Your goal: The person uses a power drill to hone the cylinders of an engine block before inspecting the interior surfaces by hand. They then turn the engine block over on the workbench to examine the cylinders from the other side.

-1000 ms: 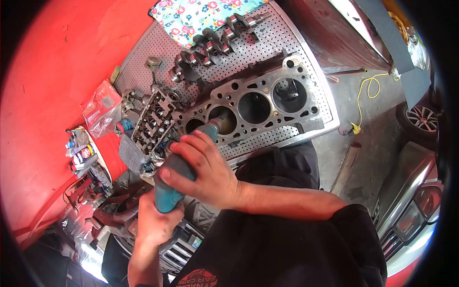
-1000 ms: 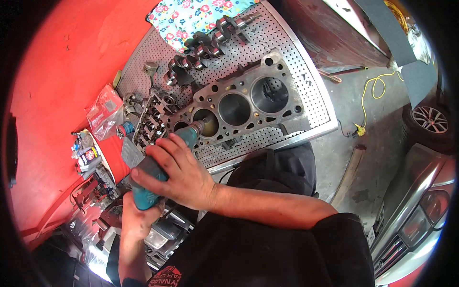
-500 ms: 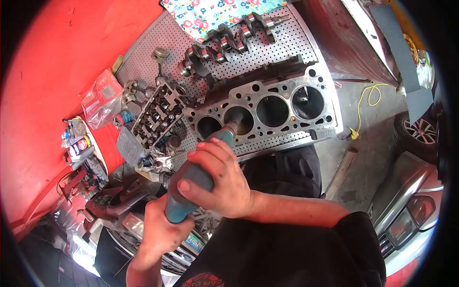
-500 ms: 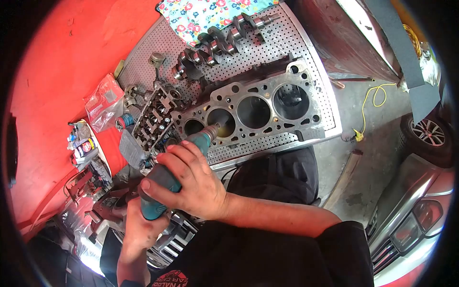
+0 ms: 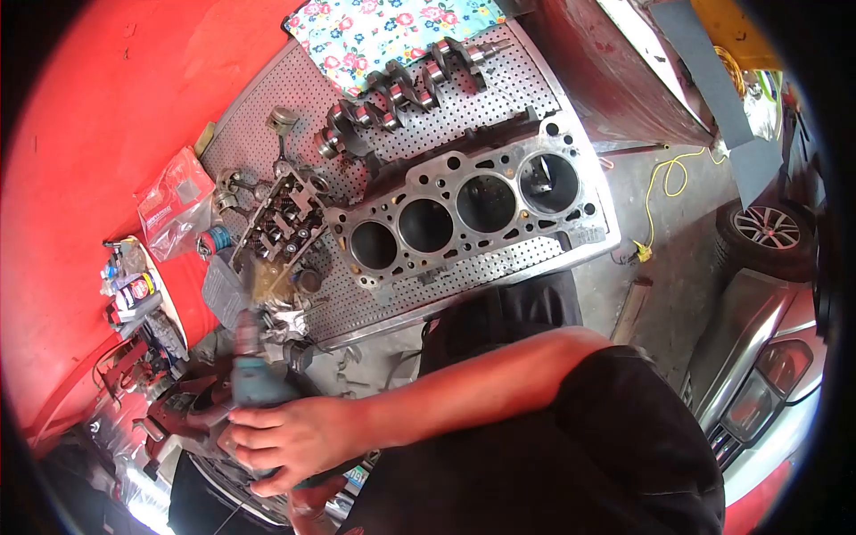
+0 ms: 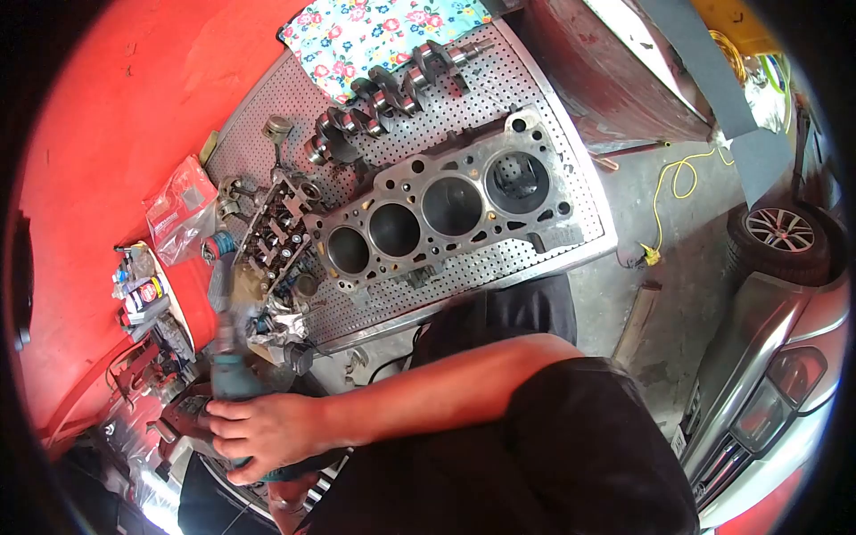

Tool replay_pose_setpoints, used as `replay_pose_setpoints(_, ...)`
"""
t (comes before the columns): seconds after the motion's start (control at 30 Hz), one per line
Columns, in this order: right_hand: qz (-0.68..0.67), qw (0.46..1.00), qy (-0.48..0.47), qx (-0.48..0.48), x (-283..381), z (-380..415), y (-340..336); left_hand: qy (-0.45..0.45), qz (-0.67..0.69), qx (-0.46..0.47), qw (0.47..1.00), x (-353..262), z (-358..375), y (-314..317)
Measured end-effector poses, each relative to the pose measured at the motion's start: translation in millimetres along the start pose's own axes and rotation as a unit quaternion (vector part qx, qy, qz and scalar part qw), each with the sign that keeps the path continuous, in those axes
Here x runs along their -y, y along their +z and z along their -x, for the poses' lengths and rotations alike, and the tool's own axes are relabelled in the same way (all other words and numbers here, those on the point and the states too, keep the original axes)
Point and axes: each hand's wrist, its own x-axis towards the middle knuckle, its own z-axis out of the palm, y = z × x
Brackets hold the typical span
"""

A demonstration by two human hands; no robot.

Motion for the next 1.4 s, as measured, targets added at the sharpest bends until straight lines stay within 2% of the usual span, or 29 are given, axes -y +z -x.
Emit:
replay_pose_setpoints(0.17, -0.089, 0.992, -0.086, -0.022, 16.7, 16.3, 36.9, 0.021, 0.075, -0.038, 0.996, 32.5, -0.3, -16.8)
replay_pose_setpoints(0.2, -0.132, 0.985, -0.111, -0.01, 21.2, 23.3, 39.9, 0.026, 0.092, -0.042, 0.995, 39.1, -1.6, -18.4)
replay_pose_setpoints(0.3, -0.151, 0.975, -0.159, 0.013, 31.7, 44.5, 53.2, 0.03, 0.158, -0.044, 0.986, 61.9, -6.7, -19.7)
replay_pose_setpoints(0.47, 0.009, 0.968, -0.151, 0.202, 30.2, 76.8, 33.9, 0.023, 0.302, -0.026, 0.953, 108.4, -23.7, -10.3)
replay_pose_setpoints(0.57, 0.095, 0.953, -0.13, 0.257, 32.2, 86.6, 10.4, 0.006, 0.391, 0.006, 0.92, 134.8, -38.6, -0.4)
replay_pose_setpoints(0.6, 0.141, 0.939, -0.109, 0.294, 33.7, 93.2, 1.4, -0.001, 0.419, 0.017, 0.908, 143.6, -42.6, 1.8)
replay_pose_setpoints(0.67, 0.234, 0.921, -0.002, 0.311, 38.9, 86.4, -32.6, -0.014, 0.469, 0.044, 0.882, 158.3, -51.4, 6.5)
replay_pose_setpoints(0.7, 0.204, 0.913, 0.098, 0.339, 36.5, 72.7, -59.5, -0.021, 0.495, 0.056, 0.867, 165.8, -55.5, 8.1)
replay_pose_setpoints(0.73, 0.07, 0.879, 0.276, 0.382, 12.6, 57.9, -85.1, -0.028, 0.52, 0.068, 0.851, 172.8, -58.6, 9.1)
replay_pose_setpoints(0.77, 0.19, 0.85, 0.319, 0.373, -3.4, 51.7, -111.1, -0.031, 0.547, 0.075, 0.833, 179.9, -60.8, 8.4)
replay_pose_setpoints(0.8, 0.342, 0.845, 0.325, 0.254, -10.0, 42.5, -129.7, -0.036, 0.572, 0.079, 0.815, 186.9, -63.0, 7.6)
replay_pose_setpoints(0.83, 0.499, 0.778, 0.313, 0.217, -38.3, 82.5, -153.6, -0.043, 0.596, 0.083, 0.798, 193.2, -63.0, 5.4)
replay_pose_setpoints(0.93, 0.558, 0.707, 0.349, 0.26, -82.4, 83.9, -198.4, -0.041, 0.589, 0.066, 0.804, 204.1, -63.7, -3.8)
replay_pose_setpoints(1.0, 0.556, 0.659, 0.403, 0.308, -95.8, 77.3, -196.9, -0.044, 0.585, 0.049, 0.809, 207.8, -60.2, -7.3)
replay_pose_setpoints(1.13, 0.588, 0.564, 0.452, 0.363, -107.5, 60.5, -178.3, -0.043, 0.592, 0.033, 0.804, 216.6, -52.1, -7.3)
replay_pose_setpoints(1.27, 0.554, 0.556, 0.481, 0.392, -102.7, 43.3, -180.5, -0.042, 0.589, 0.047, 0.806, 227.2, -45.3, -10.6)
replay_pose_setpoints(1.37, 0.473, 0.658, 0.411, 0.418, -94.0, 29.5, -202.7, -0.042, 0.599, 0.047, 0.798, 235.0, -41.8, -9.5)
replay_pose_setpoints(1.4, 0.466, 0.65, 0.364, 0.477, -86.4, 17.4, -206.6, -0.042, 0.604, 0.043, 0.795, 237.2, -40.9, -8.5)
